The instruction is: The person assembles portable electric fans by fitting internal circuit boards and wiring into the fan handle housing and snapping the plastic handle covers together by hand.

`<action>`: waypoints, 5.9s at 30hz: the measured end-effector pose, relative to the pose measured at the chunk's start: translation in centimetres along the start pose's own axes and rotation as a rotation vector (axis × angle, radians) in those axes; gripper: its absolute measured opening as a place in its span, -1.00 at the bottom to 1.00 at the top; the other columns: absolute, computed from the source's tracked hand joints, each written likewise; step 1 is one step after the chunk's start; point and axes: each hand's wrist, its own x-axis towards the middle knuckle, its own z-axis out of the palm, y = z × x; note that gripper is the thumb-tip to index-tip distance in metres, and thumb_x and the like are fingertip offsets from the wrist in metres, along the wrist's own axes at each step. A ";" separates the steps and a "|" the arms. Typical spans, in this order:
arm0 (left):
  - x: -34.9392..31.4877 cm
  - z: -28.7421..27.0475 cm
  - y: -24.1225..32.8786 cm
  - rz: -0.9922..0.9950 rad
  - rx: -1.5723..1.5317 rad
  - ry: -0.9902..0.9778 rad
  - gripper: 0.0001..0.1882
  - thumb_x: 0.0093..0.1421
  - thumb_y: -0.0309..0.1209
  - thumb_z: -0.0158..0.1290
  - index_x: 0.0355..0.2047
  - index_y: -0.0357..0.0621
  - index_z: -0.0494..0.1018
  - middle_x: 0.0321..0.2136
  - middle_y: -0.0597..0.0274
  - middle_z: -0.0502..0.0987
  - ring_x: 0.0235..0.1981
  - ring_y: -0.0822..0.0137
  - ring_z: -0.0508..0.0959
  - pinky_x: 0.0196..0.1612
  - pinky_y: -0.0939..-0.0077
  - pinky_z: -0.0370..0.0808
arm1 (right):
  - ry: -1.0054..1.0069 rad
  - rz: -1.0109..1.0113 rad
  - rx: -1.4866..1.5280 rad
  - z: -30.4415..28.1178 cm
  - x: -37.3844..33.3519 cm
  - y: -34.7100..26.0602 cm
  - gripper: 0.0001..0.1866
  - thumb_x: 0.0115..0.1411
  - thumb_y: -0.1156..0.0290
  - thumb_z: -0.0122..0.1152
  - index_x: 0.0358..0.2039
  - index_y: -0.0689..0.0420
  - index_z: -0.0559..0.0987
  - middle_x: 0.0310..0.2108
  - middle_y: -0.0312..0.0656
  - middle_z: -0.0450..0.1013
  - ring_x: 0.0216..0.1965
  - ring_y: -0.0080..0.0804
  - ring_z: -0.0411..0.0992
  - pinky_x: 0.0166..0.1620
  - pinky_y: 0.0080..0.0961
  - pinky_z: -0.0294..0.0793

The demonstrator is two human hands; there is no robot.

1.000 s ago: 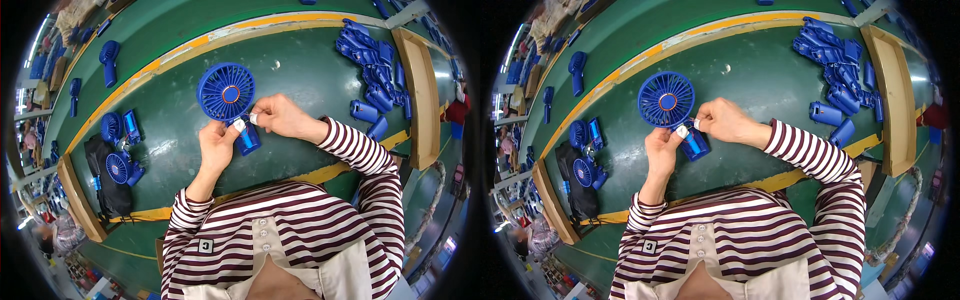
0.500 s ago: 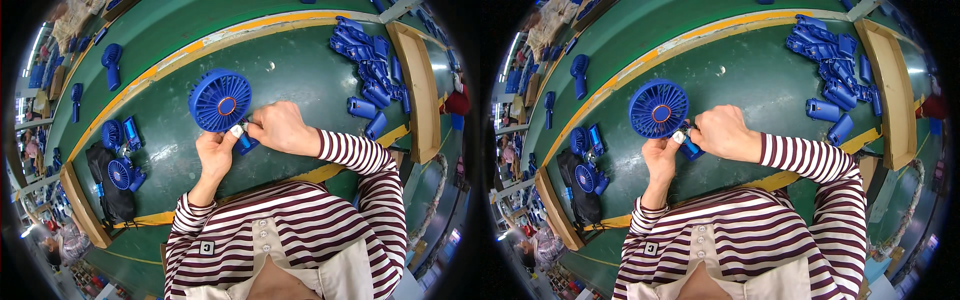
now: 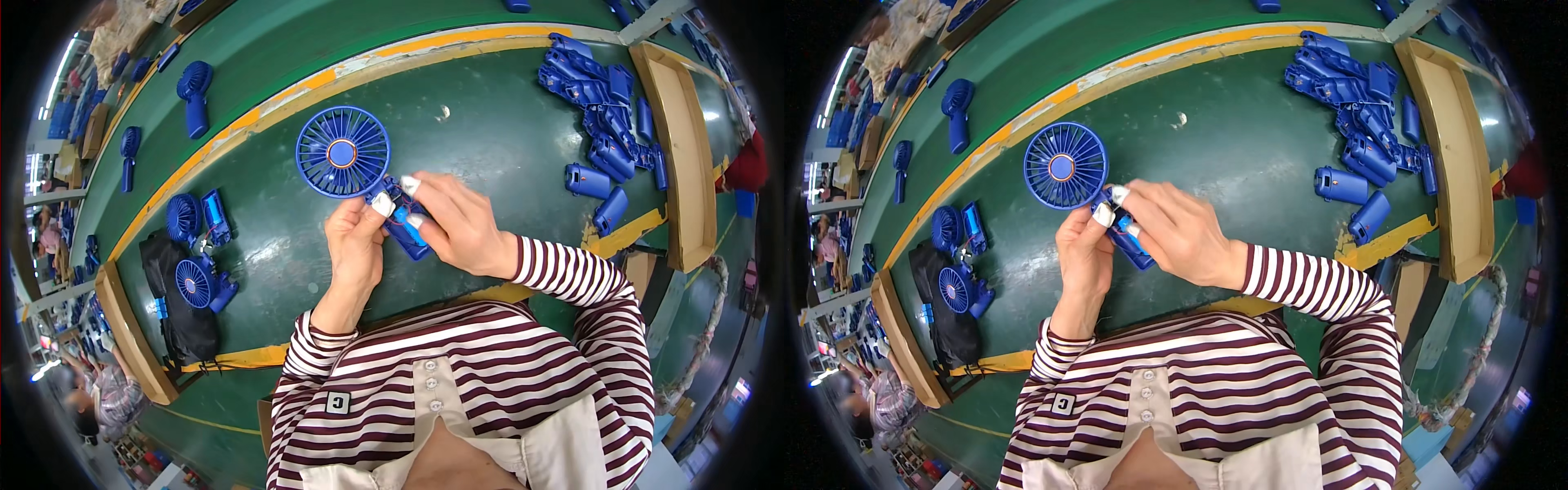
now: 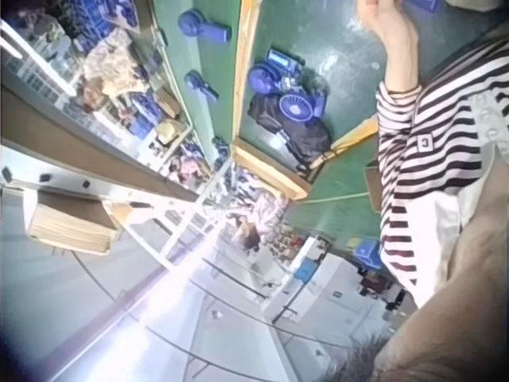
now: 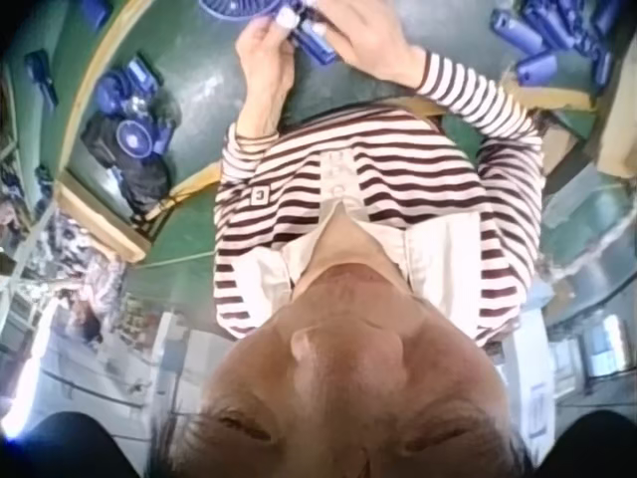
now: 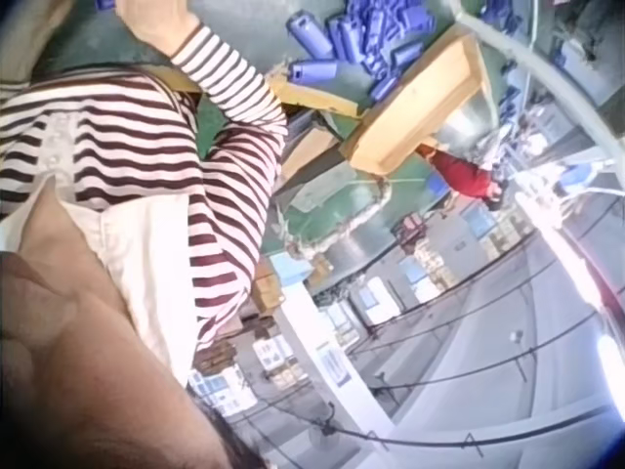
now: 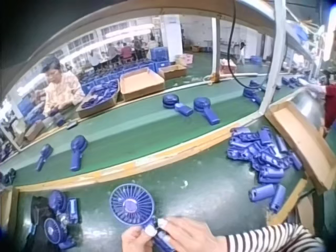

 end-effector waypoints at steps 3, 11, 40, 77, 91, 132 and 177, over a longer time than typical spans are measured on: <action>0.2 0.1 0.4 -0.044 -0.042 -0.056 -0.70 0.12 -0.51 0.00 -0.15 -0.40 0.37 -0.23 0.04 0.49 -0.19 0.31 0.49 -0.07 0.46 0.40 | -0.030 -0.016 0.049 -0.1 -0.9 0.1 -0.52 -0.22 0.68 0.12 -0.16 0.33 0.40 -0.20 0.05 0.38 -0.34 -0.08 0.42 -0.33 -0.37 0.45; 0.3 0.3 0.9 -0.115 -0.062 -0.109 -0.74 0.12 -0.51 -0.02 -0.18 -0.39 0.38 -0.26 -0.03 0.50 -0.22 0.26 0.52 -0.12 0.43 0.46 | -0.275 -0.363 -0.218 -1.9 -1.4 0.7 -0.61 -0.11 0.40 0.15 -0.19 0.16 0.46 -0.15 -0.07 0.38 -0.13 -0.18 0.38 -0.14 -0.27 0.40; 1.0 -0.5 0.6 -0.348 0.104 -0.124 -0.70 0.08 -0.45 -0.02 -0.22 -0.46 0.37 -0.30 -0.11 0.50 -0.29 0.07 0.54 -0.17 0.27 0.48 | -0.516 0.361 -1.054 -14.5 -6.4 4.1 -0.52 -0.16 0.61 0.02 -0.11 0.25 0.38 -0.10 0.00 0.30 -0.09 -0.12 0.28 -0.10 -0.32 0.28; -1.4 -1.4 -0.3 -0.425 -0.059 0.034 -0.71 0.16 -0.39 -0.13 -0.18 -0.35 0.34 -0.30 0.06 0.50 -0.32 0.26 0.54 -0.23 0.36 0.50 | -0.464 0.471 -0.307 -3.5 0.7 -4.3 -0.48 -0.25 0.38 0.23 -0.21 0.34 0.39 -0.47 -0.04 0.32 -0.50 -0.12 0.37 -0.43 -0.32 0.40; -1.7 -1.0 -0.1 -0.376 -0.217 0.020 -0.54 0.20 -0.09 -0.19 -0.14 -0.28 0.31 -0.22 0.12 0.44 -0.23 0.28 0.49 -0.23 0.33 0.47 | -0.556 0.406 -0.227 -0.9 0.7 -5.7 -0.46 -0.26 0.37 0.23 -0.22 0.39 0.39 -0.47 -0.06 0.34 -0.50 -0.18 0.41 -0.48 -0.34 0.44; -1.4 -0.7 0.0 -0.244 -0.201 -0.148 -0.67 0.14 -0.35 0.02 -0.18 -0.37 0.40 -0.22 -0.01 0.49 -0.24 0.34 0.51 -0.17 0.51 0.46 | -0.393 1.301 0.814 1.0 0.7 -3.3 -0.71 -0.02 0.47 0.21 -0.27 0.32 0.43 -0.44 -0.19 0.44 -0.48 -0.52 0.42 -0.38 -0.63 0.43; 7.0 -0.5 4.3 -0.036 -0.047 -0.029 -0.73 0.09 -0.48 -0.13 -0.18 -0.32 0.27 -0.32 0.02 0.48 -0.39 0.23 0.54 -0.33 0.43 0.53 | -0.198 0.987 1.053 4.6 2.1 1.8 -0.65 0.20 0.31 -0.05 -0.11 0.31 0.35 -0.36 -0.09 0.45 -0.39 -0.37 0.48 -0.34 -0.56 0.49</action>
